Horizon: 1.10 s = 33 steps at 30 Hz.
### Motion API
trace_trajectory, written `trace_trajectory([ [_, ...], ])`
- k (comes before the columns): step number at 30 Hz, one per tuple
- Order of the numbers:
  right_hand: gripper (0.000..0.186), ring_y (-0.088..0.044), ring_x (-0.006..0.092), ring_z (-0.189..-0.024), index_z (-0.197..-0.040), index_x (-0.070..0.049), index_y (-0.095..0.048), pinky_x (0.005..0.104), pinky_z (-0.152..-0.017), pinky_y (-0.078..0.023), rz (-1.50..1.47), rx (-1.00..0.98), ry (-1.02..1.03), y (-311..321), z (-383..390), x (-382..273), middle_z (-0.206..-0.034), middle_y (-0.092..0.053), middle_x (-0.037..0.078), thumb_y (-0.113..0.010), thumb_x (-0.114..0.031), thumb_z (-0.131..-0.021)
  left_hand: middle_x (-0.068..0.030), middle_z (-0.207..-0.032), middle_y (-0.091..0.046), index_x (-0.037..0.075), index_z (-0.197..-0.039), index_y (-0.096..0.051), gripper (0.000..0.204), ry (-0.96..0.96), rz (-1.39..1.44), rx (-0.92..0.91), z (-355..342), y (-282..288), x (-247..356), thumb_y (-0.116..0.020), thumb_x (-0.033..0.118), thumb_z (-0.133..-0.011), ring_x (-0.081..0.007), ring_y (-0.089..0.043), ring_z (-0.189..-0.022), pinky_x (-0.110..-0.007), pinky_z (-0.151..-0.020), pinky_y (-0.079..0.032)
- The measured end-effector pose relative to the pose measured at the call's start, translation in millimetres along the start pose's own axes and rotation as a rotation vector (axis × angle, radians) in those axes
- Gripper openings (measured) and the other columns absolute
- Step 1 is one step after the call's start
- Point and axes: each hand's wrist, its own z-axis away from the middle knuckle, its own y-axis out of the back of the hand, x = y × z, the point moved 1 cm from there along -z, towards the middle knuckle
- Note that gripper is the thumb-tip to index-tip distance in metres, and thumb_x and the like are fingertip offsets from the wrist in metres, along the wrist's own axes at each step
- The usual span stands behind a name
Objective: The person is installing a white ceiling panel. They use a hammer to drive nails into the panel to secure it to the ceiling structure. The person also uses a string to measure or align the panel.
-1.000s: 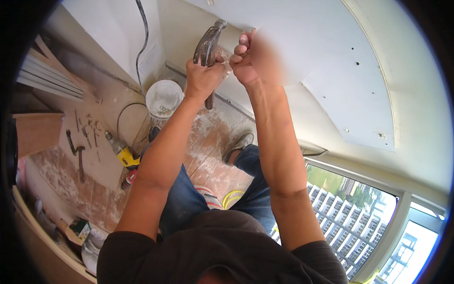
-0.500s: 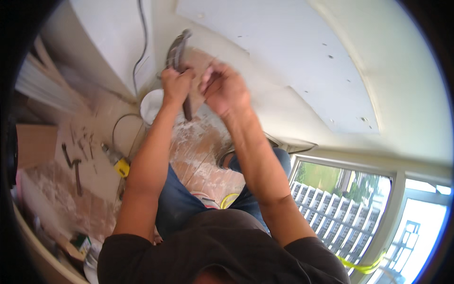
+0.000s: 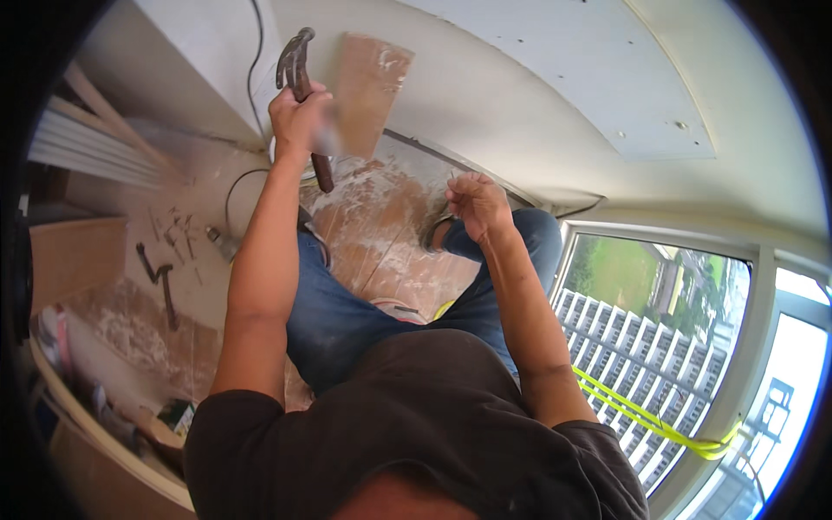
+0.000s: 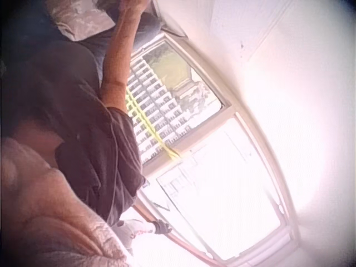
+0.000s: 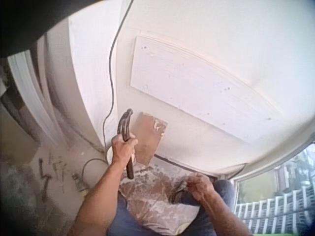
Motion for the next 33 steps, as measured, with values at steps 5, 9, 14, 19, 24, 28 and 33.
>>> trace_trajectory([
  [5,0.016,-0.064,0.0155,-0.074,-0.108,-0.005,-0.061,0.0302,-0.065,-0.051,0.049,0.009,-0.102,-13.4,2.5,37.1,-0.085,-0.063,0.003,-0.062,-0.002,-0.092,-0.0041,-0.061,-0.056,-0.001,-0.086,-0.062,0.011,0.077,0.064,0.04,19.8,19.6,-3.7,-0.069,0.004,-0.078,-0.0132,-0.052,-0.046,-0.029,-0.044,-0.044],
  [9,0.022,-0.064,0.0148,-0.07,-0.113,-0.003,-0.06,0.0282,-0.061,-0.05,0.134,-0.072,-0.114,-7.2,-4.0,57.3,-0.084,-0.064,0.004,-0.063,-0.004,-0.091,-0.0044,-0.061,-0.054,0.0,-0.084,-0.06,0.011,0.157,0.167,0.046,22.3,20.2,-10.5,-0.067,0.004,-0.078,-0.0139,-0.051,-0.044,-0.03,-0.042,-0.044],
  [14,0.016,-0.066,0.0154,-0.07,-0.108,-0.005,-0.062,0.028,-0.061,-0.05,0.059,-0.015,-0.226,21.2,-15.9,81.3,-0.083,-0.066,0.004,-0.062,-0.006,-0.092,-0.0033,-0.067,-0.053,0.002,-0.087,-0.06,0.008,0.251,0.256,0.023,19.8,14.3,-4.9,-0.065,0.005,-0.081,-0.0159,-0.053,-0.053,-0.034,-0.048,-0.045],
  [19,0.016,-0.066,0.0153,-0.069,-0.107,-0.007,-0.062,0.0285,-0.06,-0.05,0.162,0.133,-0.314,43.9,-38.1,109.2,-0.083,-0.067,0.004,-0.065,-0.009,-0.091,-0.0029,-0.07,-0.052,0.004,-0.087,-0.061,0.009,0.339,0.322,0.046,14.9,8.6,0.2,-0.066,0.008,-0.08,-0.0175,-0.053,-0.057,-0.037,-0.052,-0.047],
  [24,0.016,-0.065,0.0162,-0.063,-0.101,-0.007,-0.063,0.029,-0.053,-0.047,0.219,0.164,-0.363,57.9,-81.6,164.2,-0.079,-0.066,0.003,-0.07,-0.012,-0.088,-0.0036,-0.072,-0.053,0.003,-0.09,-0.062,0.015,0.362,0.329,0.029,19.4,14.2,7.8,-0.069,0.012,-0.081,-0.0176,-0.054,-0.06,-0.038,-0.056,-0.048],
  [28,0.017,-0.064,0.0188,-0.062,-0.097,-0.01,-0.063,0.0303,-0.05,-0.042,0.324,0.133,-0.457,57.2,-114.9,202.3,-0.076,-0.063,0.004,-0.073,-0.017,-0.086,-0.0043,-0.073,-0.054,0.0,-0.095,-0.062,0.018,0.348,0.289,0.089,19.0,29.1,7.7,-0.068,0.011,-0.082,-0.0175,-0.054,-0.061,-0.038,-0.057,-0.048],
  [33,0.032,-0.064,0.0262,-0.087,-0.111,-0.01,-0.063,0.0408,-0.068,-0.045,0.361,0.243,-0.629,84.3,-157.1,264.6,-0.101,-0.063,0.008,-0.071,-0.03,-0.087,-0.0044,-0.077,-0.054,-0.003,-0.106,-0.062,0.026,0.372,0.249,0.12,21.0,50.3,19.7,-0.066,0.013,-0.086,-0.0175,-0.054,-0.065,-0.037,-0.063,-0.048],
])
